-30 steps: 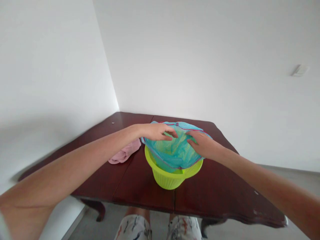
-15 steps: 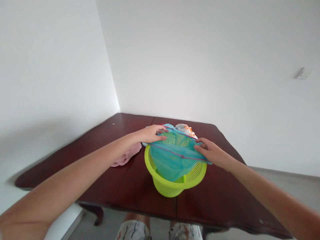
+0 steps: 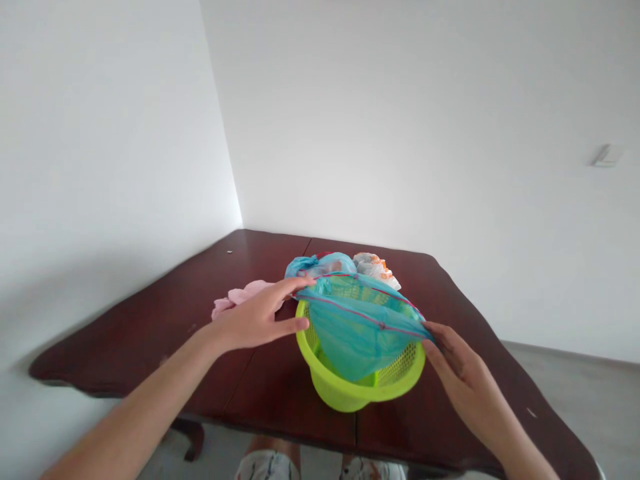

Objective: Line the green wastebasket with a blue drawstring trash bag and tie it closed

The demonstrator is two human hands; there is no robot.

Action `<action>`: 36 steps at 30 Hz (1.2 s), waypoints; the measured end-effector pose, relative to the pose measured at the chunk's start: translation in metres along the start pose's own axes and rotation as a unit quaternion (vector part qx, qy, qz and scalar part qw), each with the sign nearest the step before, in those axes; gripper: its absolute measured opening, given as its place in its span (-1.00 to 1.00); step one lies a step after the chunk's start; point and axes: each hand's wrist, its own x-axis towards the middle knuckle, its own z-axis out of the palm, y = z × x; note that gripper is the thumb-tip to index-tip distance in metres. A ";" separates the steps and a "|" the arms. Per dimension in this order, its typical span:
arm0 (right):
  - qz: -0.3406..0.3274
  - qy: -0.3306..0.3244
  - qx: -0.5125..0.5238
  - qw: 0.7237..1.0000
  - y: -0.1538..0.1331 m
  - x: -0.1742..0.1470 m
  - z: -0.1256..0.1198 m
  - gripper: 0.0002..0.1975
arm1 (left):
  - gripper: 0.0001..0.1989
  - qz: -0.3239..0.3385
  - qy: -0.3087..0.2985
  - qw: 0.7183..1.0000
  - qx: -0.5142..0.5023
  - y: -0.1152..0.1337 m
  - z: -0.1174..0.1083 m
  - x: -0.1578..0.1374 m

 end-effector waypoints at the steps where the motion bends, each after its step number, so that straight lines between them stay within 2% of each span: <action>1: -0.004 0.022 0.029 0.999 0.002 -0.009 0.008 -0.55 | -0.25 0.020 0.023 0.999 0.016 0.003 0.009 -0.011; 5: -0.022 0.114 0.113 0.987 0.004 -0.034 0.038 -0.65 | -0.41 0.052 0.132 0.990 0.006 0.011 0.040 -0.038; 7: -0.037 0.164 0.119 0.979 0.005 -0.041 0.049 -0.74 | -0.49 0.066 0.183 0.981 0.005 0.010 0.051 -0.043; 9: -0.052 0.199 0.113 0.972 0.006 -0.048 0.057 -0.80 | -0.66 0.084 0.215 0.973 0.011 0.008 0.062 -0.046; 12: -0.086 0.199 0.098 0.971 0.008 -0.056 0.063 -0.86 | -0.89 0.113 0.264 0.958 -0.004 0.006 0.080 -0.048; 16: -0.148 0.161 0.040 0.975 0.013 -0.065 0.064 -0.95 | -0.85 0.111 0.309 0.945 -0.005 0.010 0.098 -0.049; 22: -0.195 0.121 -0.056 0.972 0.029 -0.078 0.065 -0.81 | -0.75 0.109 0.325 0.939 0.016 0.010 0.106 -0.054; 25: -0.229 0.111 -0.131 0.958 0.033 -0.082 0.067 -0.72 | -0.70 0.094 0.330 0.939 0.021 0.004 0.112 -0.062; 29: -0.260 0.117 -0.204 0.937 0.027 -0.082 0.065 -0.67 | -0.67 0.068 0.298 0.952 0.008 -0.002 0.122 -0.075; 34: -0.275 0.088 -0.259 0.922 0.018 -0.080 0.059 -0.67 | -0.68 0.035 0.237 0.971 0.027 -0.006 0.127 -0.089; 36: -0.277 0.077 -0.276 0.917 0.017 -0.082 0.056 -0.69 | -0.73 0.019 0.232 0.972 0.037 -0.009 0.126 -0.095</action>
